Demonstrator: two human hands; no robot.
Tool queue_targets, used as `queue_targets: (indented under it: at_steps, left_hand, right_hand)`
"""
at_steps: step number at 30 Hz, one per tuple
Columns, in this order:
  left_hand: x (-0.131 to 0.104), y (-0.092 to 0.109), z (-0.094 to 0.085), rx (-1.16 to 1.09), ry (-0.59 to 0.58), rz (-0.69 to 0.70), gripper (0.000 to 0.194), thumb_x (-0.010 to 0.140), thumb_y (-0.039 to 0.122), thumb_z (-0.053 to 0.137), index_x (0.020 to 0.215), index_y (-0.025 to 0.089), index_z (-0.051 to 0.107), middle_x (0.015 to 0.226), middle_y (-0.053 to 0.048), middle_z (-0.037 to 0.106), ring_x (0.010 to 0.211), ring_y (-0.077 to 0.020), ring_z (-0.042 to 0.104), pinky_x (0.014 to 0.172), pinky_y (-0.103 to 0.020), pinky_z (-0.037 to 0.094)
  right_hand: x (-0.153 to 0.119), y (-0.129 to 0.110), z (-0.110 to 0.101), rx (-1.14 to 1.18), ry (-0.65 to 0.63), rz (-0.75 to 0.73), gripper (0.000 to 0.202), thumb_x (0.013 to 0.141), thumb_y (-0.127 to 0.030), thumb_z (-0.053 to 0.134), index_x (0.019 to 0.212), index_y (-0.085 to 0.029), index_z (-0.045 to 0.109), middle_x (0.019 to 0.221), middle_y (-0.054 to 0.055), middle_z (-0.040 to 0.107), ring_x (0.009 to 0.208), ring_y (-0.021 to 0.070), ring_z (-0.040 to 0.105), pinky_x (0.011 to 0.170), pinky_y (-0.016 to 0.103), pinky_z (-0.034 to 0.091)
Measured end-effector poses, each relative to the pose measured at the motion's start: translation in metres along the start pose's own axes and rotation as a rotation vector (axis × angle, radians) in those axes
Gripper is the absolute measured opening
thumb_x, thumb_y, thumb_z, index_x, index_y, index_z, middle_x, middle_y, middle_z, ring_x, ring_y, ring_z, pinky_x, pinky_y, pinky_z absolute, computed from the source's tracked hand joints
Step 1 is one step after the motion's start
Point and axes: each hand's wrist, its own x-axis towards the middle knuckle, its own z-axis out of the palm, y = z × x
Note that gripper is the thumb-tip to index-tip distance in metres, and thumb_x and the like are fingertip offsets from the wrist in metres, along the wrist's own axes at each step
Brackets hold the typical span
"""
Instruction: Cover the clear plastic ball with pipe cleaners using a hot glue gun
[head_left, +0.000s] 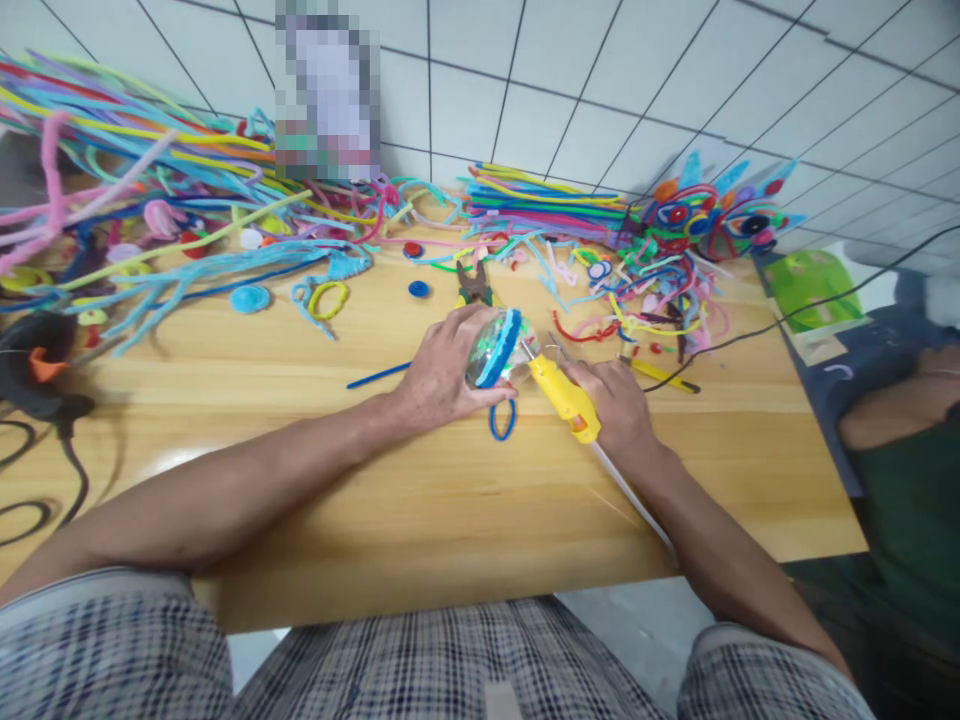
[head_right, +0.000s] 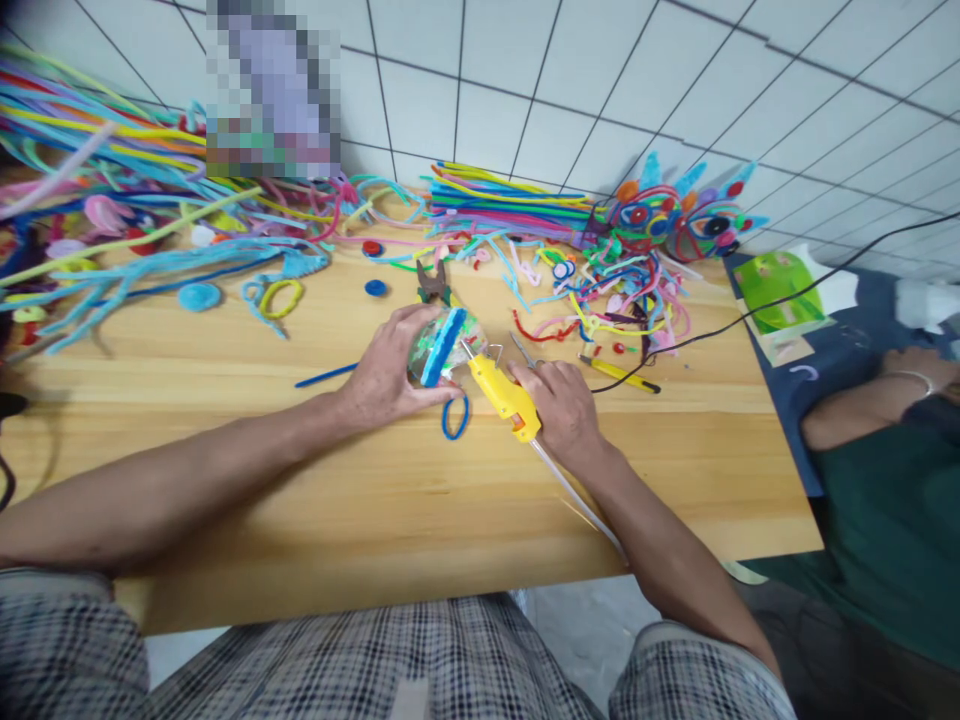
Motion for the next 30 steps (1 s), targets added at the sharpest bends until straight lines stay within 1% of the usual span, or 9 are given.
queue_targets:
  at_steps: [5, 9, 12, 18, 21, 25, 28, 30]
  left_hand:
    - [0.0, 0.0, 0.0, 0.002, 0.004, 0.017, 0.109, 0.08, 0.058, 0.102, 0.167, 0.028, 0.043, 0.166, -0.019, 0.061, 0.158, -0.0428, 0.058, 0.128, -0.065, 0.052]
    - [0.001, 0.0, 0.0, 0.01, 0.013, 0.012, 0.11, 0.078, 0.06, 0.104, 0.165, 0.028, 0.045, 0.164, -0.018, 0.063, 0.156, -0.0423, 0.06, 0.127, -0.065, 0.054]
    - [0.001, 0.001, 0.0, 0.022, 0.019, 0.01, 0.111, 0.078, 0.06, 0.104, 0.165, 0.028, 0.044, 0.164, -0.019, 0.062, 0.156, -0.0423, 0.06, 0.126, -0.065, 0.055]
    - [0.0, 0.0, 0.001, -0.003, 0.013, 0.001, 0.108, 0.08, 0.062, 0.101, 0.166, 0.028, 0.045, 0.166, -0.019, 0.061, 0.157, -0.0427, 0.059, 0.128, -0.066, 0.053]
    - [0.001, 0.0, 0.002, -0.007, 0.01, 0.004, 0.108, 0.08, 0.062, 0.101, 0.166, 0.029, 0.045, 0.166, -0.019, 0.061, 0.157, -0.043, 0.059, 0.128, -0.066, 0.053]
    - [0.0, -0.001, 0.002, 0.012, 0.023, 0.024, 0.11, 0.08, 0.06, 0.102, 0.167, 0.028, 0.042, 0.166, -0.019, 0.061, 0.158, -0.0423, 0.059, 0.127, -0.064, 0.054]
    - [0.0, 0.0, 0.001, 0.024, 0.046, 0.048, 0.111, 0.08, 0.058, 0.103, 0.167, 0.025, 0.042, 0.165, -0.021, 0.062, 0.157, -0.0421, 0.06, 0.125, -0.062, 0.056]
    - [0.0, 0.001, 0.0, 0.031, 0.044, 0.035, 0.11, 0.08, 0.056, 0.103, 0.166, 0.025, 0.043, 0.165, -0.021, 0.062, 0.156, -0.0422, 0.061, 0.125, -0.062, 0.056]
  right_hand:
    - [-0.004, 0.003, 0.004, -0.007, -0.002, 0.006, 0.041, 0.114, -0.023, 0.054, 0.153, -0.016, 0.064, 0.1, 0.01, 0.077, 0.089, 0.0278, 0.065, 0.084, 0.043, 0.05]
    - [-0.007, 0.005, 0.005, 0.008, -0.035, 0.033, 0.045, 0.114, -0.028, 0.053, 0.155, -0.018, 0.064, 0.106, 0.012, 0.077, 0.092, 0.0295, 0.064, 0.086, 0.045, 0.05]
    - [-0.006, 0.004, 0.004, 0.026, -0.024, 0.015, 0.047, 0.115, -0.031, 0.05, 0.158, -0.018, 0.062, 0.103, 0.011, 0.075, 0.089, 0.0296, 0.062, 0.084, 0.045, 0.049]
    - [-0.006, 0.005, 0.004, 0.017, -0.035, 0.02, 0.049, 0.114, -0.03, 0.05, 0.16, -0.019, 0.059, 0.103, 0.011, 0.076, 0.089, 0.0298, 0.064, 0.085, 0.045, 0.05]
    - [-0.005, 0.005, 0.004, 0.022, -0.011, 0.024, 0.047, 0.114, -0.03, 0.051, 0.159, -0.02, 0.06, 0.105, 0.011, 0.077, 0.09, 0.0296, 0.065, 0.085, 0.045, 0.05]
    - [-0.004, 0.003, 0.004, 0.026, 0.012, 0.015, 0.045, 0.115, -0.03, 0.051, 0.158, -0.019, 0.061, 0.103, 0.011, 0.077, 0.089, 0.0289, 0.064, 0.084, 0.045, 0.05]
    - [-0.008, 0.003, 0.006, 0.014, -0.004, 0.051, 0.046, 0.115, -0.032, 0.051, 0.158, -0.019, 0.062, 0.104, 0.011, 0.077, 0.089, 0.0291, 0.065, 0.084, 0.045, 0.051]
    - [-0.011, 0.004, 0.008, 0.015, 0.001, 0.068, 0.048, 0.115, -0.033, 0.05, 0.16, -0.021, 0.061, 0.106, 0.011, 0.078, 0.09, 0.0293, 0.065, 0.086, 0.046, 0.052]
